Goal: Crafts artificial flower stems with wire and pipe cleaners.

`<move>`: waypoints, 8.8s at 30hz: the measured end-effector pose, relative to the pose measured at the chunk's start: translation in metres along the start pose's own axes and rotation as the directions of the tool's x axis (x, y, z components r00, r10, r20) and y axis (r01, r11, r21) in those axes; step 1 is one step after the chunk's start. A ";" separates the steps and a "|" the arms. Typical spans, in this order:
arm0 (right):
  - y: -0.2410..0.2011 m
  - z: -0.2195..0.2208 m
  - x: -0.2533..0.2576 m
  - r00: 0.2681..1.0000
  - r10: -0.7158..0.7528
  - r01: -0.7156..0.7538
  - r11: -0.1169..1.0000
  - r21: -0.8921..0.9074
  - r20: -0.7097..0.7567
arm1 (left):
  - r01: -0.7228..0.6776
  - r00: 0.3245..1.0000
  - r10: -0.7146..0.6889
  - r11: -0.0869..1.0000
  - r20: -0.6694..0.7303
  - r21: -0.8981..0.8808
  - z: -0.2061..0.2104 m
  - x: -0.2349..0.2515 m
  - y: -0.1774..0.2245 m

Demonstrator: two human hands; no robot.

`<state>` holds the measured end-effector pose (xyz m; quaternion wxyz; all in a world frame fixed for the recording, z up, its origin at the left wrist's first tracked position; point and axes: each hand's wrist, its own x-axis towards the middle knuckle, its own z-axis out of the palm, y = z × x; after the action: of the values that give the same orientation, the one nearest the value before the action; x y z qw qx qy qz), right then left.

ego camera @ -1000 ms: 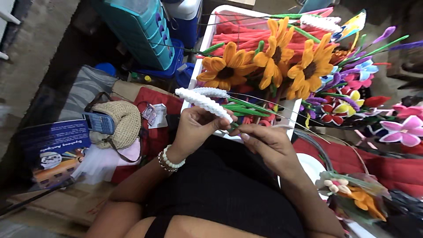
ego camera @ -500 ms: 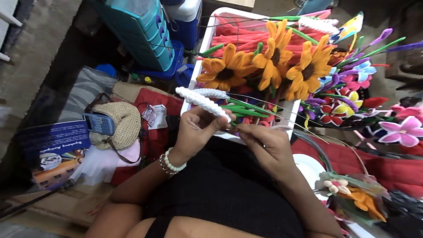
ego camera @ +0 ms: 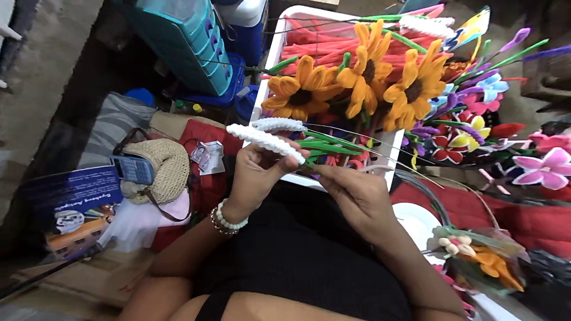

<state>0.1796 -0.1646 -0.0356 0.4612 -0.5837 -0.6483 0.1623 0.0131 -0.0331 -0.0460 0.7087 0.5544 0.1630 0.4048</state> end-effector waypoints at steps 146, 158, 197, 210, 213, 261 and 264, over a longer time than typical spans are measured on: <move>-0.034 -0.044 0.093 0.953 -0.014 0.062 0.987 0.149 -0.304 | -0.417 0.908 0.349 0.804 0.231 0.423 0.048 0.045 0.034; -0.051 -0.067 0.118 0.857 -0.150 0.227 0.969 0.100 -0.493 | -0.579 0.805 0.520 0.581 0.286 0.572 0.072 0.077 0.070; -0.052 -0.042 0.093 0.897 -0.208 0.259 0.962 0.083 -0.390 | -0.509 0.858 0.389 0.735 0.336 0.448 0.046 0.075 0.108; -0.037 -0.044 0.099 0.984 -0.103 0.175 0.711 0.681 -0.146 | -0.451 0.851 0.367 0.877 0.377 0.167 0.044 0.080 0.094; -0.047 -0.050 0.101 0.953 -0.127 0.251 0.839 0.483 -0.274 | -0.553 0.827 0.478 0.784 0.295 0.281 0.046 0.077 0.099; -0.037 -0.068 0.107 0.978 -0.056 -0.110 0.671 0.733 0.199 | -0.326 0.921 0.322 0.945 0.219 -0.017 0.052 0.064 0.079; -0.049 -0.066 0.102 0.998 -0.058 0.067 0.859 0.507 -0.034 | -0.313 0.943 0.308 0.950 0.130 0.022 0.047 0.060 0.078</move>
<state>0.2128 -0.1072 0.0770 0.6093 -0.4217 -0.5971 0.3073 0.0518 -0.0138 0.0544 0.6331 0.6122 0.0375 0.4723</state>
